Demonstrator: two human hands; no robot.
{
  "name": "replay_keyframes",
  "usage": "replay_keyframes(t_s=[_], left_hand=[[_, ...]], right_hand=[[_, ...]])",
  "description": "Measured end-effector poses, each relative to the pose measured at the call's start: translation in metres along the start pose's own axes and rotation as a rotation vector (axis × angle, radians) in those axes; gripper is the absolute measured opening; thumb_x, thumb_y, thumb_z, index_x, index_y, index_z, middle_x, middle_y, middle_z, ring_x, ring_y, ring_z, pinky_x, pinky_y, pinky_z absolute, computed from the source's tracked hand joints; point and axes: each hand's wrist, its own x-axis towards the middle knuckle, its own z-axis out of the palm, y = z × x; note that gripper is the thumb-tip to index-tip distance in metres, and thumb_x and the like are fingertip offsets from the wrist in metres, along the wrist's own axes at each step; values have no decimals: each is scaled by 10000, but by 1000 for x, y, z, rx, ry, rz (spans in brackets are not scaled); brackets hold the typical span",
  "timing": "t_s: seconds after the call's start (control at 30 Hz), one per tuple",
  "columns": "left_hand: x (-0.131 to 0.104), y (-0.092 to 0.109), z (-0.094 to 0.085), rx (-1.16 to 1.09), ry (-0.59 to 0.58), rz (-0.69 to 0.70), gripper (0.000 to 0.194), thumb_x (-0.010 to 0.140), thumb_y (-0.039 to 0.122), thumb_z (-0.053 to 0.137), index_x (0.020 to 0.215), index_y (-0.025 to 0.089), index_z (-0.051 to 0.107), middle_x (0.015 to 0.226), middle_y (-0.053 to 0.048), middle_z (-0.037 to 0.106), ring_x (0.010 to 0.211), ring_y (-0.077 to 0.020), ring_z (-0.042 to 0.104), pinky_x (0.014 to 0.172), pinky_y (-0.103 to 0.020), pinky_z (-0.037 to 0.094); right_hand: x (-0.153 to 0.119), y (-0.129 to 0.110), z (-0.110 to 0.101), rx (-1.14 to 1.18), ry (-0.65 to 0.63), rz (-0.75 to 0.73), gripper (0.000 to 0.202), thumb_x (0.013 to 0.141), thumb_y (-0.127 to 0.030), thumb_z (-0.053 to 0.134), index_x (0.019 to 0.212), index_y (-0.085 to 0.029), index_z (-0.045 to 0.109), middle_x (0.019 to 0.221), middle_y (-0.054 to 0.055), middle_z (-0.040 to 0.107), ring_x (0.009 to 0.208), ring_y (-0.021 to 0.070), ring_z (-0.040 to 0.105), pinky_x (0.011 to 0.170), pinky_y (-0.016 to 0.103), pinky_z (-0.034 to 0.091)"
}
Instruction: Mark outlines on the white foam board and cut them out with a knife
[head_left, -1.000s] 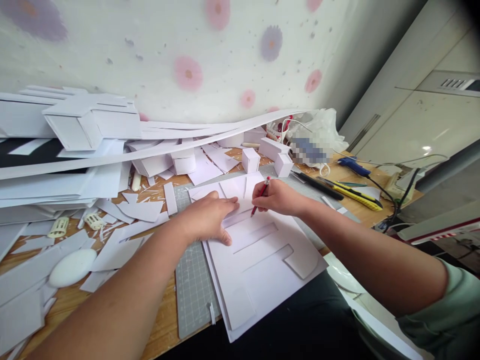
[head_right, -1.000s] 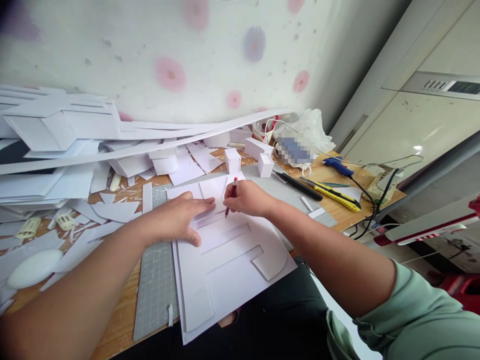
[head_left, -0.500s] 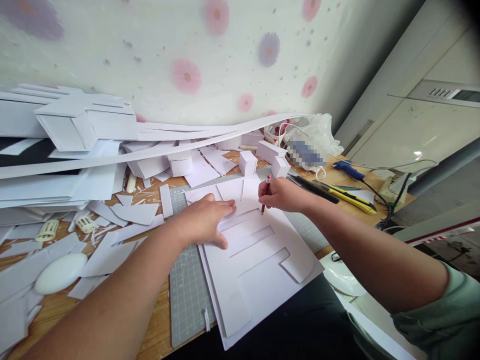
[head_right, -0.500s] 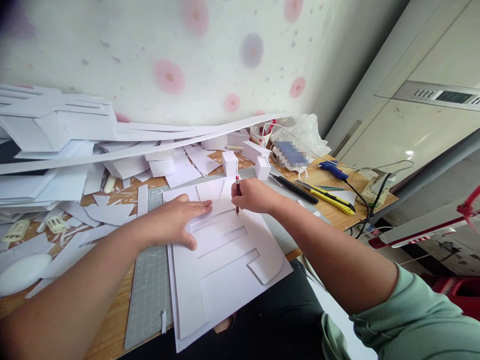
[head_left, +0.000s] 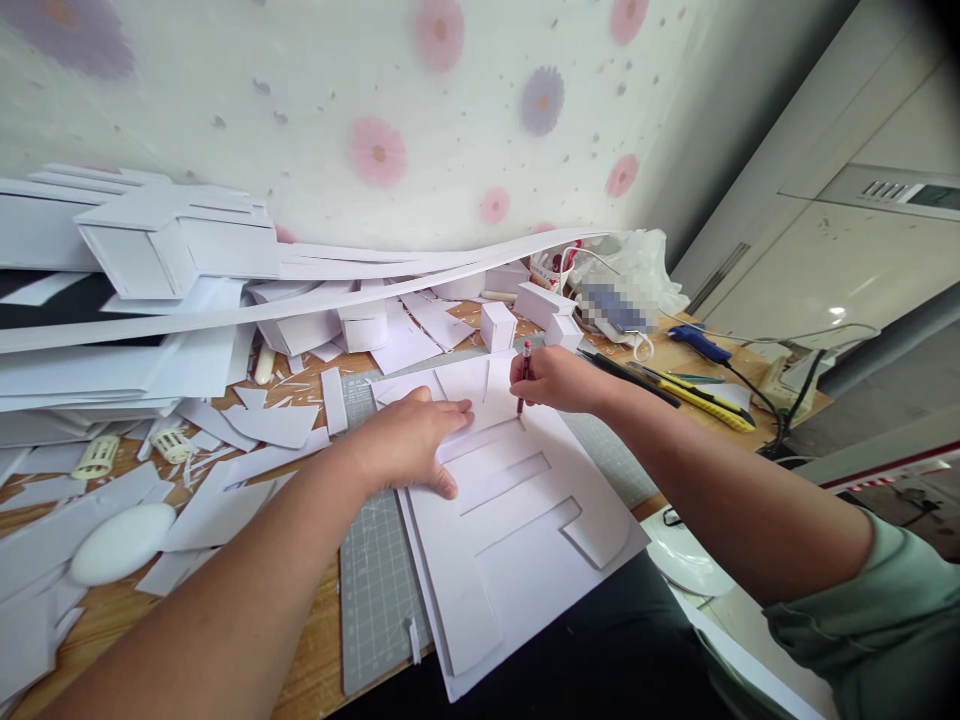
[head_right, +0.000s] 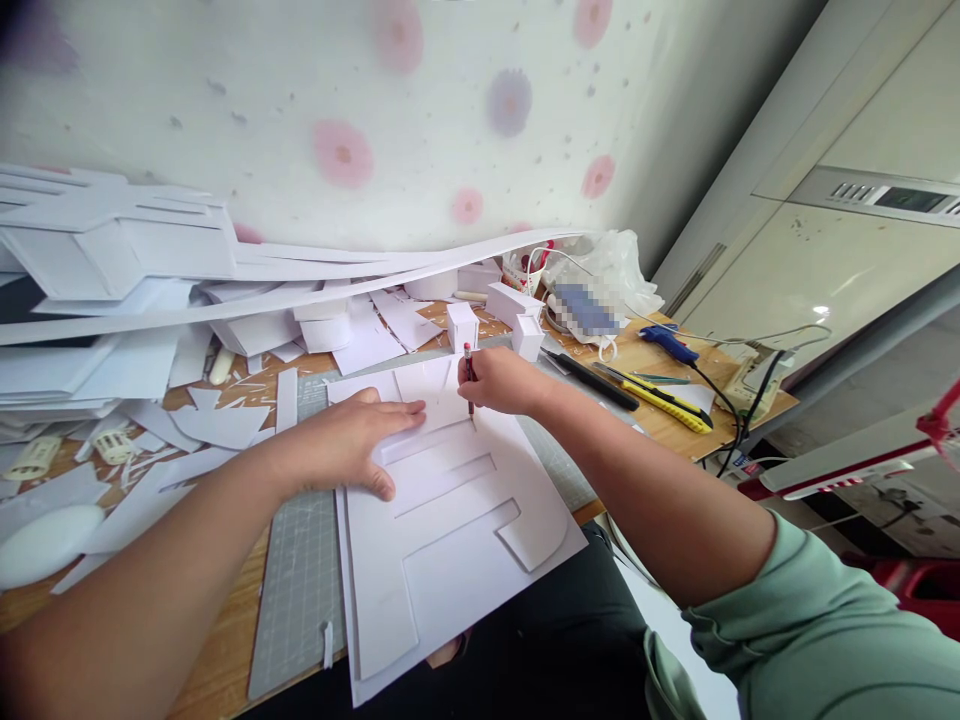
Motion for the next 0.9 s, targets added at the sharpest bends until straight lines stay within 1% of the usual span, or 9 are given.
replay_keyframes(t_s=[0.13, 0.3, 0.43, 0.57, 0.63, 0.73, 0.8, 0.9], left_hand=[[0, 1, -1, 12, -6, 0, 823, 591, 457, 725, 1361, 318, 466, 1513, 81, 339, 1137, -291, 411, 901, -352, 421], [-1, 0, -4, 11, -23, 21, 838, 586, 457, 716, 1370, 314, 455, 1524, 73, 321, 1159, -297, 408, 928, -344, 402], [-1, -2, -3, 20, -14, 36, 855, 584, 485, 718, 1375, 304, 450, 1526, 61, 319, 1161, -307, 398, 945, -366, 395], [0, -2, -3, 31, -20, 24, 824, 576, 488, 725, 1346, 321, 482, 1525, 54, 322, 1191, -328, 377, 966, -392, 376], [0, -2, -4, 29, -25, 24, 797, 573, 487, 723, 1323, 333, 504, 1515, 60, 339, 1158, -326, 399, 945, -395, 389], [-2, -2, -5, 4, -26, 32, 773, 572, 481, 720, 1307, 358, 516, 1477, 64, 395, 1079, -307, 434, 889, -386, 416], [-3, -2, -5, -25, -25, 31, 775, 569, 464, 730, 1308, 374, 511, 1436, 61, 444, 1079, -305, 427, 887, -387, 417], [-4, -2, -6, -60, -15, 51, 747, 566, 433, 742, 1281, 364, 536, 1378, 51, 498, 1111, -299, 406, 919, -382, 400]], right_hand=[[2, 2, 1, 0, -2, -5, 113, 738, -159, 547, 631, -186, 572, 601, -1, 664, 564, 123, 564, 536, 223, 370], [1, 1, 4, -44, 25, -21, 103, 747, -171, 544, 648, -187, 568, 597, -5, 644, 543, 118, 525, 523, 230, 336], [1, -8, 7, -91, 51, -59, 97, 738, -170, 555, 642, -187, 563, 579, -10, 602, 522, 112, 465, 518, 239, 305], [3, -21, 12, -102, 39, -98, 98, 745, -168, 552, 652, -188, 576, 568, -16, 581, 513, 107, 440, 516, 238, 298], [4, -28, 15, -97, 27, -125, 94, 757, -178, 549, 672, -189, 587, 568, -18, 585, 510, 106, 445, 511, 237, 296], [6, -38, 21, -100, 24, -190, 131, 792, -232, 541, 682, -188, 599, 567, -12, 588, 515, 110, 454, 515, 243, 296], [7, -44, 25, -105, 25, -223, 149, 800, -245, 537, 685, -187, 611, 572, -5, 590, 527, 115, 461, 521, 249, 297], [6, -51, 28, -94, 14, -233, 117, 783, -205, 537, 717, -183, 631, 598, 2, 610, 540, 119, 477, 519, 250, 295]])
